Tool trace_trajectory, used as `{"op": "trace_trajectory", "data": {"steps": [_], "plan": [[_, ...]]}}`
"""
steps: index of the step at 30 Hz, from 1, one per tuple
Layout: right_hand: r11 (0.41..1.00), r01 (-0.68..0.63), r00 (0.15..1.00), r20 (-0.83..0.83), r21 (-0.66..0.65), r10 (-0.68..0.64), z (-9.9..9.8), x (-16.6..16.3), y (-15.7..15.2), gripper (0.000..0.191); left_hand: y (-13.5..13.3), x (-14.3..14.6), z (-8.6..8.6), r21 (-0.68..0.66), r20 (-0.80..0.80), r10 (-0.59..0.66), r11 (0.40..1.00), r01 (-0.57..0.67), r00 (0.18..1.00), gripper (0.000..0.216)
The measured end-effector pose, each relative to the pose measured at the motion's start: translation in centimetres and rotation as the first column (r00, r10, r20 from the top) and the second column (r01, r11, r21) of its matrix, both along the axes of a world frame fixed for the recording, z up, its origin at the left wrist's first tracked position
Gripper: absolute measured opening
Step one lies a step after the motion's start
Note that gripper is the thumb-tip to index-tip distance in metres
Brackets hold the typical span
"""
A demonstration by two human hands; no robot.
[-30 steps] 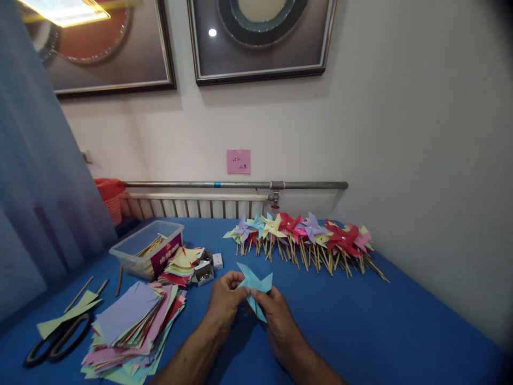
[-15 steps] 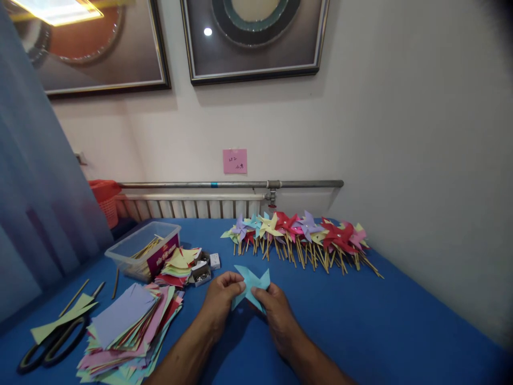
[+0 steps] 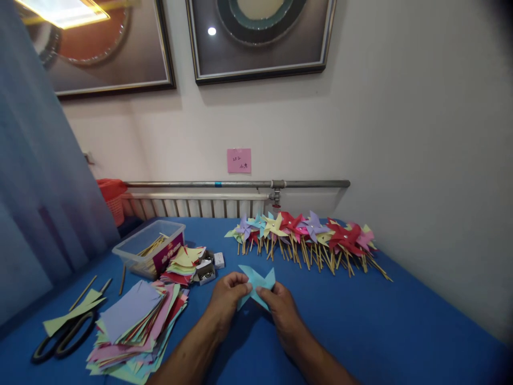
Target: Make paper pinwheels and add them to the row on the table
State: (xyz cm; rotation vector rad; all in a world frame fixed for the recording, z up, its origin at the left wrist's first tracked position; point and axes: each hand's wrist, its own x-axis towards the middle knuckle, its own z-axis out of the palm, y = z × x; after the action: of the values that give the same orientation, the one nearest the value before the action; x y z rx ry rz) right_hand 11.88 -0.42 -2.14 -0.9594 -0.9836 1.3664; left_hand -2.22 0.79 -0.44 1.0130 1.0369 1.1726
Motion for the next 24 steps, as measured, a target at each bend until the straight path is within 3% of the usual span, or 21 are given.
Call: {"op": "trace_trajectory", "data": {"steps": [4, 9, 12, 15, 17, 19, 21, 24], "plan": [[0.994, 0.109, 0.994, 0.009, -0.028, -0.109, -0.4, 0.8, 1.1, 0.031, 0.2, -0.3, 0.2, 0.054, -0.142, -0.033, 0.998, 0.041, 0.989, 0.022], [0.991, 0.128, 0.992, 0.022, -0.043, -0.127, -1.4, 1.2, 2.2, 0.031, 0.4, -0.2, -0.8, 0.066, -0.195, -0.15, 0.984, 0.165, 0.969, 0.021], [0.991, 0.122, 0.992, -0.014, -0.053, -0.123, -1.2, 1.0, 2.0, 0.031, 0.6, -0.9, -0.9, 0.072, -0.336, -0.202, 0.968, 0.239, 0.92, 0.015], [0.991, 0.102, 0.991, -0.083, -0.087, -0.109, -0.1, 0.9, 1.3, 0.03, 1.2, -3.0, -0.1, 0.116, -0.551, -0.07, 0.98, 0.159, 0.831, 0.008], [0.991, 0.067, 0.99, -0.113, -0.117, -0.081, 0.6, 0.8, 0.6, 0.03, 1.7, -4.7, 0.7, 0.296, -0.831, 0.229, 0.954, 0.054, 0.507, 0.014], [0.991, 0.013, 0.991, -0.13, -0.133, -0.03, 1.2, 0.7, 0.1, 0.03, 2.0, -6.2, 1.4, 0.347, -0.921, 0.339, 0.938, 0.007, 0.19, 0.023], [0.99, -0.018, 0.991, -0.137, -0.141, -0.001, 1.5, 0.7, -0.3, 0.03, 2.3, -7.2, 1.7, 0.336, -0.942, 0.336, 0.942, -0.017, -0.003, 0.03], [0.992, -0.036, 0.992, -0.126, -0.123, 0.02, 1.5, 0.6, -0.6, 0.028, 2.5, -7.9, 1.5, 0.319, -0.937, 0.313, 0.948, -0.015, -0.156, 0.036]]}}
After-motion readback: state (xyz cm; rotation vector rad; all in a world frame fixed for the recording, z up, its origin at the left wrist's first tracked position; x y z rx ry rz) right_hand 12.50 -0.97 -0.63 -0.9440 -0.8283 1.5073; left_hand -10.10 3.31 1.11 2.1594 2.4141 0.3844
